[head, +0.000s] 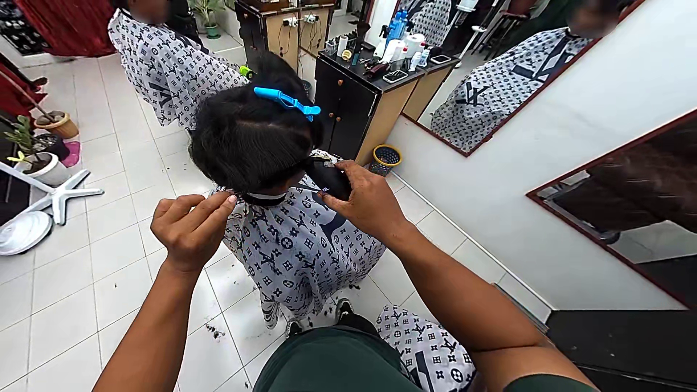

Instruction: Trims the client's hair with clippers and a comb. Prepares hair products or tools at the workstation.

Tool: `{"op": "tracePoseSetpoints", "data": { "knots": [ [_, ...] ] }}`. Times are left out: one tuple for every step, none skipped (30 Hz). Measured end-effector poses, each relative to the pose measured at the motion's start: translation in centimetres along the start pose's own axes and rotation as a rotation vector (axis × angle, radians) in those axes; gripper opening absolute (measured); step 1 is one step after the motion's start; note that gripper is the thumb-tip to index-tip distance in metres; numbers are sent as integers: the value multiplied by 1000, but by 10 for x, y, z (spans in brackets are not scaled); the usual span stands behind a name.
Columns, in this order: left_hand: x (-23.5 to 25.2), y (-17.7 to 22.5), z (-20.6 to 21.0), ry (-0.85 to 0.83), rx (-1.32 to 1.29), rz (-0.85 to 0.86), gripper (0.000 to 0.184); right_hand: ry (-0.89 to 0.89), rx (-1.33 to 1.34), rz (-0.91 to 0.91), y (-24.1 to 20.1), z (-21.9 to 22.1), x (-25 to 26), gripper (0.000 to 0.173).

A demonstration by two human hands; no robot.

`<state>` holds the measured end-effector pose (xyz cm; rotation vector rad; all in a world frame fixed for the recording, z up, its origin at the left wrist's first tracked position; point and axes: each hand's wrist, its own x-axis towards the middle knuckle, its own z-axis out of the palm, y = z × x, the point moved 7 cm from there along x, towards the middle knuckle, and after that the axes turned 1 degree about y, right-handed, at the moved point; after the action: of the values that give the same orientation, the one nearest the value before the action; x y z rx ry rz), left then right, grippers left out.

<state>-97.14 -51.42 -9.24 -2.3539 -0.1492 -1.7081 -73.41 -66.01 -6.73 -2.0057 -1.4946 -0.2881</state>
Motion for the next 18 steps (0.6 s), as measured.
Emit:
{"op": "tracePoseSetpoints", "data": {
  "knots": [
    [-1,0,1,1,-4,0,11,8,3,-13,-3,2,1,50],
    [-1,-1,2,1,-8,2,11,18,14,-36,-8,3,1,50],
    [-2,-1,3,1,-9,8,11,26,26,-64,-14,6,1,50],
    [-3,-1,4,0,-10,17,11,25,44,-92,-21,9,1,50],
    [-4,-1,5,5,-16,33,11,28,64,-126,-31,14,1,50],
    [-5,-1,5,12,-32,48,10,32,80,-172,-43,19,-1,51],
    [-5,-1,4,30,-65,54,9,23,100,-217,-54,25,-3,51],
    [-3,-2,0,61,-121,30,6,1,125,-263,-64,31,-7,50],
    [-1,-6,-8,103,-181,-40,5,-33,157,-301,-70,37,-11,49],
    [3,-13,-18,153,-238,-149,12,-84,198,-313,-71,41,-15,48],
    [8,-23,-29,218,-320,-280,18,-130,244,-294,-63,44,-20,46],
    [13,-32,-38,284,-417,-392,24,-155,286,-238,-48,46,-24,46],
    [18,-36,-42,291,-496,-459,28,-163,310,-146,-28,46,-28,45],
    [21,-34,-39,203,-535,-483,27,-150,317,-35,-4,45,-30,46],
    [20,-27,-28,56,-536,-482,22,-115,313,81,20,42,-30,47],
    [13,-17,-11,-90,-529,-468,18,-67,304,187,41,38,-30,47],
    [1,-8,8,-202,-522,-457,17,-18,301,273,57,33,-29,47],
    [-15,0,25,-289,-505,-474,18,24,296,321,66,28,-28,47]
  ]
}}
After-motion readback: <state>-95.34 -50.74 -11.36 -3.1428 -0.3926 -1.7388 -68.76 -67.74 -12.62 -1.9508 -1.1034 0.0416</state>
